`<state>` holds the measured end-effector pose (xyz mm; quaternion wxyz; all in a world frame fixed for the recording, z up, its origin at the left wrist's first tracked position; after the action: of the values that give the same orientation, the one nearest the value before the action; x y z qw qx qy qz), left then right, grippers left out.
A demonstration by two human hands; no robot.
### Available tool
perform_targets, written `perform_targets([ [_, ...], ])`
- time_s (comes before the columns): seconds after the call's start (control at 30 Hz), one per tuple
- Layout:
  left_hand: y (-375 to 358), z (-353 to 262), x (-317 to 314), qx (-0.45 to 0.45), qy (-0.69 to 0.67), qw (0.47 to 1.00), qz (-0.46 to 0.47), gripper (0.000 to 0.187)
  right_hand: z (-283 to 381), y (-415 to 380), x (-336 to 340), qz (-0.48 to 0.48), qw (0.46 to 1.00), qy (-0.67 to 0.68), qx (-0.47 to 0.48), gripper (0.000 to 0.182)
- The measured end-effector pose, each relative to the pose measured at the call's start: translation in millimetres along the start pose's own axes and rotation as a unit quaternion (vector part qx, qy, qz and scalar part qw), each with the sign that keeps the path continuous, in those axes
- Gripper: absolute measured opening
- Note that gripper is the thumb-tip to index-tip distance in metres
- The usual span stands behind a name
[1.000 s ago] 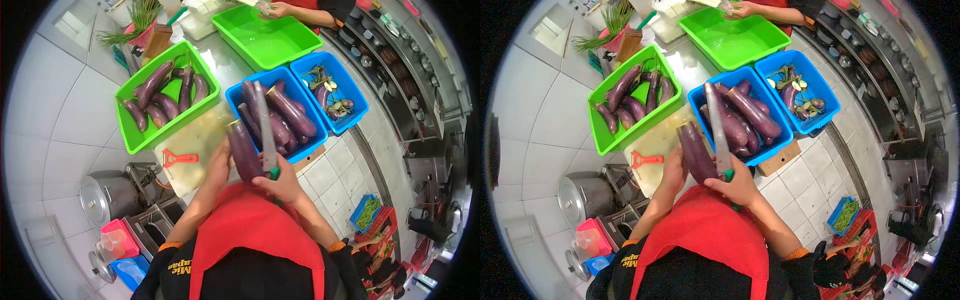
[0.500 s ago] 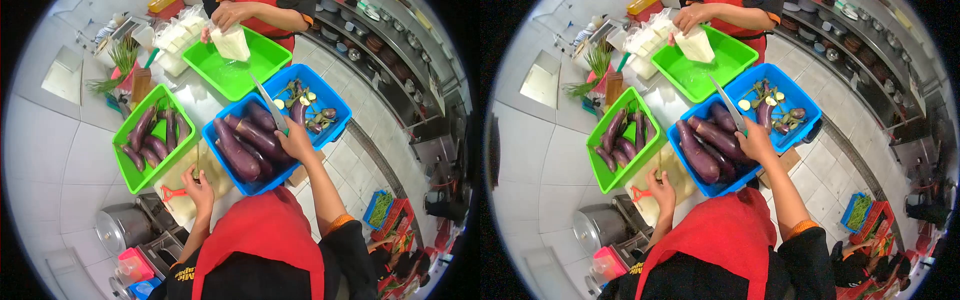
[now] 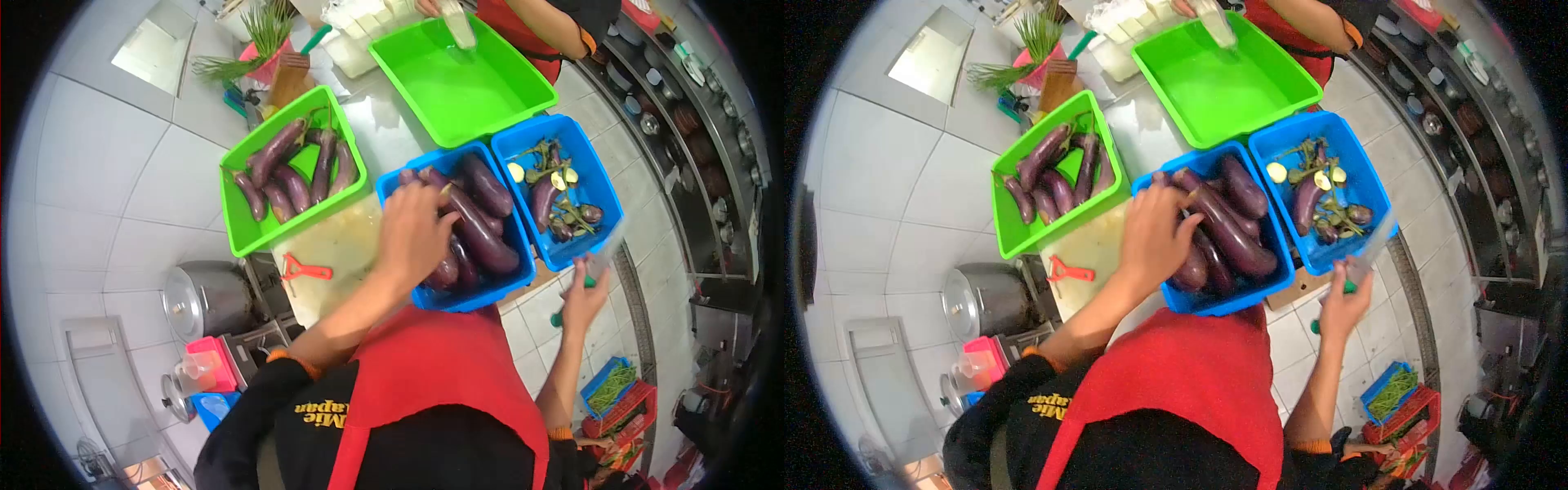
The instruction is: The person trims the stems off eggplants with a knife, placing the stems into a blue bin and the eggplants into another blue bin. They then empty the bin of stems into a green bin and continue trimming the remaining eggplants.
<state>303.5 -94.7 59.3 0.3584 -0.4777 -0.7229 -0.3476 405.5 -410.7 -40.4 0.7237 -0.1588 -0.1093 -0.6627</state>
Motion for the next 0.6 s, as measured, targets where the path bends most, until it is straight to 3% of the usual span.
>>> perform_targets([
  [0.03,-9,20,4,0.066,0.031,0.996,0.050,0.027,7,-10,6,-0.005,0.999,0.020,-0.031,0.030],
  [0.07,-12,29,3,0.068,0.034,0.996,0.047,0.027,1,-16,3,-0.002,0.999,0.023,-0.028,0.030],
  [0.17,-26,45,-7,0.025,-0.085,0.995,0.052,0.021,-17,-22,-8,-0.043,0.996,0.076,0.012,0.030],
  [0.23,-20,39,-13,0.016,-0.018,0.999,0.044,0.017,-18,-26,-21,-0.045,0.996,0.074,-0.024,0.030],
  [0.3,-17,34,-14,0.009,-0.009,0.999,0.039,0.013,1,-33,-34,-0.035,0.994,0.101,0.001,0.029],
  [0.37,-13,9,-14,-0.042,-0.103,0.990,0.083,0.012,27,-35,-43,-0.024,0.994,0.108,0.020,0.028],
  [0.43,-9,-36,-5,-0.188,-0.180,0.964,0.047,0.015,38,-43,-46,-0.043,0.993,0.099,0.042,0.029],
  [0.5,0,-61,14,-0.268,-0.184,0.945,-0.031,0.023,31,-40,-43,-0.002,0.997,0.060,0.054,0.029],
  [0.57,16,-37,39,-0.237,-0.067,0.963,-0.109,0.035,32,-46,-37,0.009,0.996,0.078,0.039,0.027],
  [0.6,33,-4,52,-0.136,-0.129,0.982,-0.016,0.041,31,-51,-29,0.007,0.996,0.078,0.045,0.027],
])
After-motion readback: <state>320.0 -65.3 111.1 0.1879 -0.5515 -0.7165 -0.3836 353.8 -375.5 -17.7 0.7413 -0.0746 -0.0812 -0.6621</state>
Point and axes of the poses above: each hand's wrist, its own y-axis towards the middle knuckle, its own x-axis out of the back of the hand, z = x × y, the point moved 7 cm from there along y, towards the middle knuckle, and after that the axes turned 10 degrees about z, right-handed, at the moved point
